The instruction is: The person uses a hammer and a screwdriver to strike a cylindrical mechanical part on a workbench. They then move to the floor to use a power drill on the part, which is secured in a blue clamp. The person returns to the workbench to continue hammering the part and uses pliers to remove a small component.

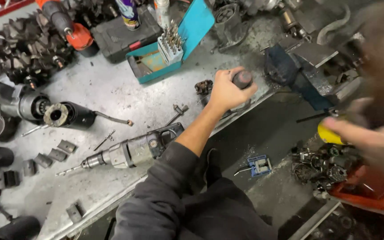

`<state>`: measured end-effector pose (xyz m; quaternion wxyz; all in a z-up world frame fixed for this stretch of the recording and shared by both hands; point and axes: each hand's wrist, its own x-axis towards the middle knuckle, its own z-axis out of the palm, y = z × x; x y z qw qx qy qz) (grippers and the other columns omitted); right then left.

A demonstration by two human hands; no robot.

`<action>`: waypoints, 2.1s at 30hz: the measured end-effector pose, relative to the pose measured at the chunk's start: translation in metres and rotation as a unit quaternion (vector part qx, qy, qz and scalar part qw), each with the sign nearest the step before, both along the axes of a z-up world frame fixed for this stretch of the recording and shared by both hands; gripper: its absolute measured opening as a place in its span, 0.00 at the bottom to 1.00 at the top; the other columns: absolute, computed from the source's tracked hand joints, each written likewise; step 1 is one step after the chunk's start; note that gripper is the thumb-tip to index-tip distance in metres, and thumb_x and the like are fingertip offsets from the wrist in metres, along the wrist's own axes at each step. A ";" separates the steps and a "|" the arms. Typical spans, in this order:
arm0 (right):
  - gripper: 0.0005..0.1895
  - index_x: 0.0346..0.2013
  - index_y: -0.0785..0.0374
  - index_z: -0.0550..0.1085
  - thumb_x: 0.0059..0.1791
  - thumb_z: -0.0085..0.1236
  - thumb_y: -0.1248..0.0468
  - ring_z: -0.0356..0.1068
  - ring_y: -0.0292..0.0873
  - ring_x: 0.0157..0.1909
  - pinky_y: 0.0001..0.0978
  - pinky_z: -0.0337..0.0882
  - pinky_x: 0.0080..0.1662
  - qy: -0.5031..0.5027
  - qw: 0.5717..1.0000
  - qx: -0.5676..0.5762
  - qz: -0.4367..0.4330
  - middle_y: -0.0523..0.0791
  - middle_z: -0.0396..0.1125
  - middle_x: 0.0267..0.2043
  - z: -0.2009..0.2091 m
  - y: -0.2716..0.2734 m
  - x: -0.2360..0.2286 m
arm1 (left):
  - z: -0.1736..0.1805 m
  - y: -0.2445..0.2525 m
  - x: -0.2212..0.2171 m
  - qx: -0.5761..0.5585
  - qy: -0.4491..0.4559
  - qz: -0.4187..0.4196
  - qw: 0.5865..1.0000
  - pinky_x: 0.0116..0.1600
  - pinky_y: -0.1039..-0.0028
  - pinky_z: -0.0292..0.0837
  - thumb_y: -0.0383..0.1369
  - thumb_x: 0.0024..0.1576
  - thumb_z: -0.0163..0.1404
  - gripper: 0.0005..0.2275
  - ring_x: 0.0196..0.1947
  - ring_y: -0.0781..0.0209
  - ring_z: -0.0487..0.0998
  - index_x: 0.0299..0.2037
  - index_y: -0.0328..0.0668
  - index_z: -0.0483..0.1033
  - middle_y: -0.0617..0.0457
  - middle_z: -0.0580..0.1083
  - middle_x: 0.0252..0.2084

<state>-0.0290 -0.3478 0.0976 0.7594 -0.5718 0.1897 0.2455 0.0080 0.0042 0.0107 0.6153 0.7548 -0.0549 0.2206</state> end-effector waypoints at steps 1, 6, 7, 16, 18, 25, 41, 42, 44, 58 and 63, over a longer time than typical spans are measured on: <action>0.21 0.49 0.68 0.68 0.50 0.61 0.56 0.72 0.37 0.48 0.34 0.69 0.58 0.006 0.959 -0.282 0.025 0.43 0.72 0.40 0.021 0.022 -0.005 | -0.004 -0.001 0.003 0.011 -0.011 0.011 1.000 0.40 0.71 0.77 0.38 0.43 0.61 0.13 0.25 0.60 0.80 0.31 0.38 0.78 0.50 0.78 0.25; 0.20 0.47 0.67 0.64 0.49 0.62 0.60 0.74 0.40 0.43 0.36 0.72 0.49 -0.147 0.895 -0.356 0.224 0.45 0.78 0.37 -0.044 0.032 -0.027 | -0.002 -0.001 0.001 0.022 -0.008 -0.005 1.000 0.43 0.71 0.77 0.39 0.44 0.61 0.13 0.27 0.61 0.81 0.33 0.37 0.79 0.49 0.80 0.27; 0.22 0.46 0.67 0.64 0.47 0.64 0.61 0.72 0.40 0.40 0.37 0.71 0.48 -0.146 0.882 -0.379 0.238 0.45 0.76 0.34 -0.020 0.052 -0.027 | -0.005 0.001 0.003 0.017 -0.014 -0.003 1.000 0.43 0.71 0.78 0.39 0.43 0.61 0.15 0.29 0.61 0.81 0.34 0.37 0.79 0.48 0.80 0.28; 0.21 0.44 0.67 0.71 0.51 0.65 0.52 0.57 0.34 0.21 0.31 0.63 0.30 -0.145 0.920 -0.344 0.118 0.40 0.63 0.23 0.014 -0.028 -0.006 | -0.025 -0.007 0.016 -0.030 0.007 -0.012 0.999 0.40 0.71 0.76 0.37 0.46 0.62 0.13 0.28 0.63 0.77 0.32 0.35 0.77 0.50 0.77 0.26; 0.20 0.38 0.66 0.72 0.49 0.66 0.52 0.59 0.36 0.20 0.33 0.62 0.27 -0.198 0.845 -0.476 0.142 0.41 0.63 0.21 0.032 0.044 -0.023 | -0.022 -0.005 0.012 -0.047 0.002 -0.020 0.999 0.39 0.71 0.76 0.37 0.47 0.62 0.12 0.28 0.65 0.76 0.31 0.36 0.76 0.50 0.76 0.26; 0.17 0.36 0.65 0.71 0.50 0.64 0.53 0.67 0.55 0.30 0.47 0.66 0.33 -0.220 0.792 -0.544 0.170 0.53 0.67 0.26 -0.096 0.114 0.011 | 0.007 0.012 -0.001 0.019 -0.028 -0.075 0.997 0.40 0.69 0.76 0.36 0.48 0.63 0.11 0.28 0.57 0.77 0.32 0.39 0.76 0.49 0.75 0.26; 0.31 0.57 0.74 0.66 0.48 0.62 0.56 0.68 0.67 0.52 0.55 0.70 0.52 -0.339 0.670 -0.588 0.300 0.63 0.68 0.49 -0.243 0.112 0.119 | -0.055 0.066 -0.006 0.395 0.035 -0.204 0.895 0.71 0.42 0.48 0.52 0.28 0.67 0.38 0.68 0.36 0.60 0.52 0.46 0.76 0.41 0.69 0.63; 0.31 0.57 0.74 0.66 0.48 0.62 0.56 0.68 0.67 0.52 0.55 0.70 0.52 -0.339 0.671 -0.587 0.300 0.63 0.68 0.49 -0.219 0.121 0.108 | -0.092 0.064 -0.009 0.396 0.036 -0.205 0.894 0.71 0.42 0.48 0.52 0.28 0.67 0.38 0.68 0.36 0.60 0.52 0.46 0.76 0.41 0.69 0.63; 0.37 0.61 0.71 0.67 0.47 0.65 0.50 0.66 0.65 0.55 0.54 0.68 0.53 -0.392 0.669 -0.570 0.272 0.61 0.67 0.50 -0.169 0.141 0.090 | -0.165 0.064 -0.009 0.502 -0.040 -0.130 0.854 0.76 0.47 0.45 0.48 0.37 0.66 0.34 0.71 0.45 0.59 0.57 0.54 0.73 0.51 0.68 0.65; 0.07 0.28 0.66 0.71 0.40 0.61 0.68 0.70 0.43 0.31 0.37 0.71 0.38 -0.433 0.889 0.001 0.149 0.47 0.68 0.27 -0.094 0.229 0.052 | -0.093 0.058 -0.014 0.358 -0.008 -0.132 0.924 0.74 0.43 0.48 0.53 0.26 0.65 0.37 0.64 0.41 0.67 0.47 0.41 0.77 0.45 0.74 0.51; 0.06 0.29 0.69 0.67 0.41 0.56 0.71 0.63 0.41 0.29 0.35 0.65 0.37 -0.289 0.923 0.239 0.082 0.47 0.61 0.25 -0.102 0.213 0.073 | -0.100 0.056 -0.006 0.341 -0.018 -0.144 0.929 0.74 0.45 0.49 0.55 0.24 0.67 0.40 0.63 0.40 0.68 0.47 0.40 0.77 0.44 0.74 0.51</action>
